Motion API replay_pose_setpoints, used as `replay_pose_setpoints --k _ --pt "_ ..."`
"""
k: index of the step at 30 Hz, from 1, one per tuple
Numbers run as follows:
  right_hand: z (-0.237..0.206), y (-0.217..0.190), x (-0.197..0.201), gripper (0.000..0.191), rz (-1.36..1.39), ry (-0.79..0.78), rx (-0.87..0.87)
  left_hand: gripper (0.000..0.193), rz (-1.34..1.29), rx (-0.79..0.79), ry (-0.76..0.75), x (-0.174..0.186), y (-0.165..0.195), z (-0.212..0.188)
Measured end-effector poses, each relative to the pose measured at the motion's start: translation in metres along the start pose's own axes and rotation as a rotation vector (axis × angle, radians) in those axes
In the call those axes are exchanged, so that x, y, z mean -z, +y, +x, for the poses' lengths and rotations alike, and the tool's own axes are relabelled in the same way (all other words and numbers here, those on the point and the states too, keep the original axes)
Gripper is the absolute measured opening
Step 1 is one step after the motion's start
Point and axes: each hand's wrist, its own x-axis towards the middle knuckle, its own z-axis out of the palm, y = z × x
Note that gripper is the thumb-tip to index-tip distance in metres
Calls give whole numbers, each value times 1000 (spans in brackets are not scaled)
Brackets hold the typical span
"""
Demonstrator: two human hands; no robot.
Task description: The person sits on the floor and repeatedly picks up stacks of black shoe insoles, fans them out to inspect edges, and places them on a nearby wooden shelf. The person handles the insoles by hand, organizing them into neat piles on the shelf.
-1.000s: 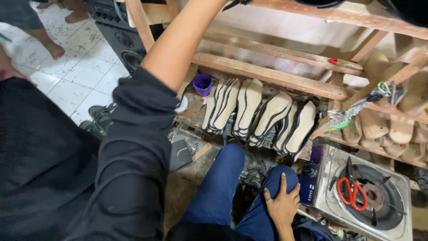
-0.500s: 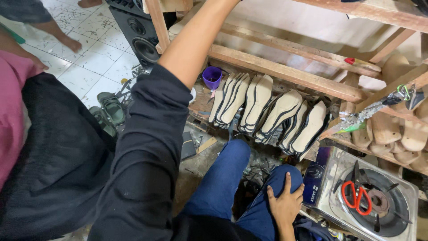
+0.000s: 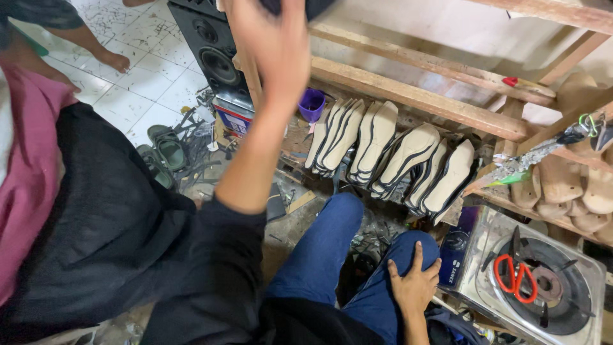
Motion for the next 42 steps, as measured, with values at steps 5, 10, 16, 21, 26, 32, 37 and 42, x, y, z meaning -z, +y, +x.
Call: replay_pose_setpoints --k 5,10,16,21,26,32,37,42 --pt "-8 -8 34 66 374 276 263 56 408 -98 -240 90 58 -163" --pt "-34 -30 87 53 891 477 459 60 298 444 -516 95 69 -240" --pt "-24 -34 87 64 1884 -333 -90 47 466 770 -566 84 23 -278" --pt "-19 -33 92 73 1665 -289 74 56 694 509 -703 82 16 -284" --pt "-18 -53 109 59 1932 -230 -53 89 815 237 -899 74 38 -280" --pt "-26 -68 119 57 1989 -239 -17 108 792 134 -968 68 36 -264" --pt "-27 -69 124 55 1977 -227 -27 97 617 580 -938 81 40 -238" --pt "-29 -72 120 55 1943 -220 -45 83 601 634 -918 84 43 -234"
